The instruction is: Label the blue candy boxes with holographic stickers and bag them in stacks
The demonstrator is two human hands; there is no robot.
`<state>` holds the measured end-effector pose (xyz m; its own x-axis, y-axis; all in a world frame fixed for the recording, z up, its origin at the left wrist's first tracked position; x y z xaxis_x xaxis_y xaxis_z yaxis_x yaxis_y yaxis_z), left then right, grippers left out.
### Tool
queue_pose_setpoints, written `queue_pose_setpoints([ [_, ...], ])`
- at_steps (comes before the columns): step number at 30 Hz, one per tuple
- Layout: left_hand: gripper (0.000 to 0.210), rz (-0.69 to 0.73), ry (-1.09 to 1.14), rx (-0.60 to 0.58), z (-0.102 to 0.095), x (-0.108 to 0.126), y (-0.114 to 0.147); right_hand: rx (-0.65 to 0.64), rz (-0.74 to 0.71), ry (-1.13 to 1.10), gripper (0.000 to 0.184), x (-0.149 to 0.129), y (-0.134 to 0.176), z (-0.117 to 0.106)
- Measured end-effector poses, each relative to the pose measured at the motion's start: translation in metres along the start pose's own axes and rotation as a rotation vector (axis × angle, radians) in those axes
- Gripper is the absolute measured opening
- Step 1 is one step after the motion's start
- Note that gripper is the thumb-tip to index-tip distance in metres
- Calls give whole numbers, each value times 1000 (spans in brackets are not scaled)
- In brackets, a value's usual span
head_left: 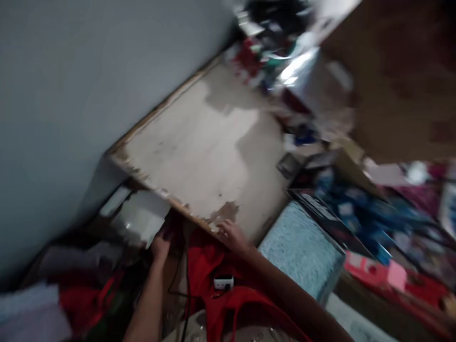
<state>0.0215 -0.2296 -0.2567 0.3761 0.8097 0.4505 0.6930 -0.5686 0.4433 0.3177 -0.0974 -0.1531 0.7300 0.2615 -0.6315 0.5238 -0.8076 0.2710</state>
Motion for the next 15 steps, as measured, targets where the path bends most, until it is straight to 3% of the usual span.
queue_pose_setpoints([
  [1, 23, 35, -3, -22, 2, 15, -4, -14, 27, 33, 25, 4, 0, -3],
  [4, 21, -53, 45, 5, -3, 36, -25, -22, 166, 106, 30, 34, 9, -24],
  [9, 21, -34, 151, 189, -53, 79, -44, 69, 330, 89, 29, 84, 73, -60],
  [12, 28, -11, 251, 284, -81, 122, -45, 118, 342, 35, 22, 97, 108, -72],
  [15, 33, 50, 284, 280, -85, 181, -32, 201, 341, -19, 23, 98, 129, -84],
])
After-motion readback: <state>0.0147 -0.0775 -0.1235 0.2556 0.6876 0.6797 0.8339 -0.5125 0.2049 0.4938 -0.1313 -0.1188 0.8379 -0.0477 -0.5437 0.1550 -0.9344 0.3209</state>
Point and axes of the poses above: each hand's wrist, its own y-axis away from the middle knuckle, its own z-axis out of the palm, x = y × z, the point moved 9 cm from there along -y, towards the middle knuckle, and after that the axes turned 10 degrees about x, right-handed, at the moved point
